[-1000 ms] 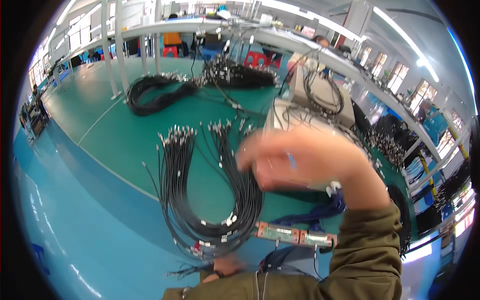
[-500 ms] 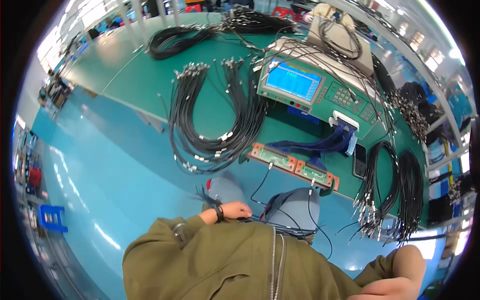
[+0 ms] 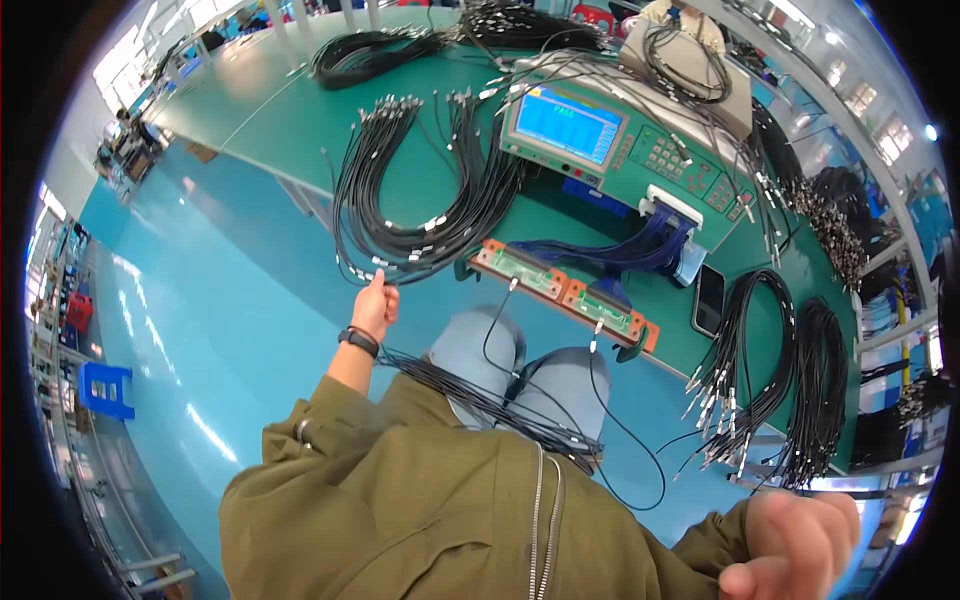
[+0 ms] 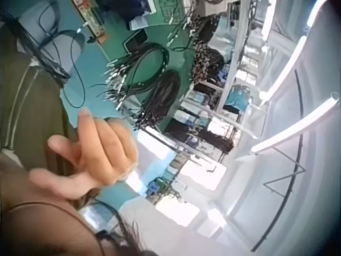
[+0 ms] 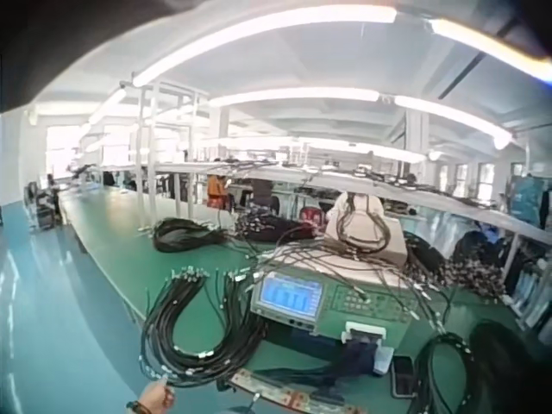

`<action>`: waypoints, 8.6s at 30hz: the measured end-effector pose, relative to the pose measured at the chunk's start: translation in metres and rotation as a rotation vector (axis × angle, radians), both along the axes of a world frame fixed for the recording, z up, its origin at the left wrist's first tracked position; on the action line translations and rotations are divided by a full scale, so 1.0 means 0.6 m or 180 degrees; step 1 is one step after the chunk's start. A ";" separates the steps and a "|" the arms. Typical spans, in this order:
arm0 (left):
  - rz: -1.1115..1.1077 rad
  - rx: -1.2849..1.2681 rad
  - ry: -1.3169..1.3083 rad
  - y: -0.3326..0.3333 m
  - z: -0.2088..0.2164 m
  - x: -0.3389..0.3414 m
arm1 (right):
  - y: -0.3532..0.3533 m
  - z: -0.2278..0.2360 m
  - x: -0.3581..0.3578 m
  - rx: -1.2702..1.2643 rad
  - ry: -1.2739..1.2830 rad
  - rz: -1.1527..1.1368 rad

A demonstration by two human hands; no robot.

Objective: Testing the continuity and functionality of electronic cable assemblies using a dedicated testing fixture and monitor.

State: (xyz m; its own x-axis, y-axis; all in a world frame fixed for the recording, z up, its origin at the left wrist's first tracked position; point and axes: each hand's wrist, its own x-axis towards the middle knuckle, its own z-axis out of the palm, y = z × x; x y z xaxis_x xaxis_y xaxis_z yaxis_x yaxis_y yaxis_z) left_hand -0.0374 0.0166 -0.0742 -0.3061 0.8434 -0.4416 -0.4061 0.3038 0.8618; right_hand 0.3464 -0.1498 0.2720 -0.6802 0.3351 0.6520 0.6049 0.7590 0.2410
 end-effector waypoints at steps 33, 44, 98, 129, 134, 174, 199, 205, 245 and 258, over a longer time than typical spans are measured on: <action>-0.1246 0.0486 -0.4078 0.069 0.123 0.028 | 0.137 -0.379 -0.068 -0.4301 0.4328 0.3332; 0.0717 -0.0289 -0.3318 -0.023 0.099 0.048 | 0.111 -0.296 0.036 -0.3491 0.5222 0.3056; -0.0299 -0.0044 -0.2295 0.144 0.062 -0.131 | -0.160 -0.344 0.350 -0.0581 0.6745 0.0410; -0.1855 -0.0314 0.0357 -0.028 -0.069 0.032 | 0.124 -0.519 0.041 -0.4125 0.2278 -0.1748; -0.1711 -0.0282 -0.0531 0.025 -0.055 0.105 | 0.160 -0.535 -0.002 -0.5031 0.1702 -0.2209; -0.0902 0.0417 -0.0828 0.028 -0.005 0.249 | 0.223 -0.581 -0.096 -0.3511 0.5840 -0.1453; -0.0807 0.0372 -0.0327 0.027 0.019 0.267 | 0.232 -0.557 -0.105 -0.3867 0.6370 -0.1418; -0.0657 0.0297 -0.0172 0.033 0.015 0.278 | 0.238 -0.557 -0.088 -0.4078 0.6106 -0.1495; -0.0229 0.0094 -0.2120 0.083 0.029 0.046 | 0.225 -0.530 -0.130 -0.5253 0.6800 0.0735; 0.0042 0.0082 -0.3290 0.061 0.036 -0.029 | -0.117 -0.330 0.290 -0.0143 0.6529 -0.0174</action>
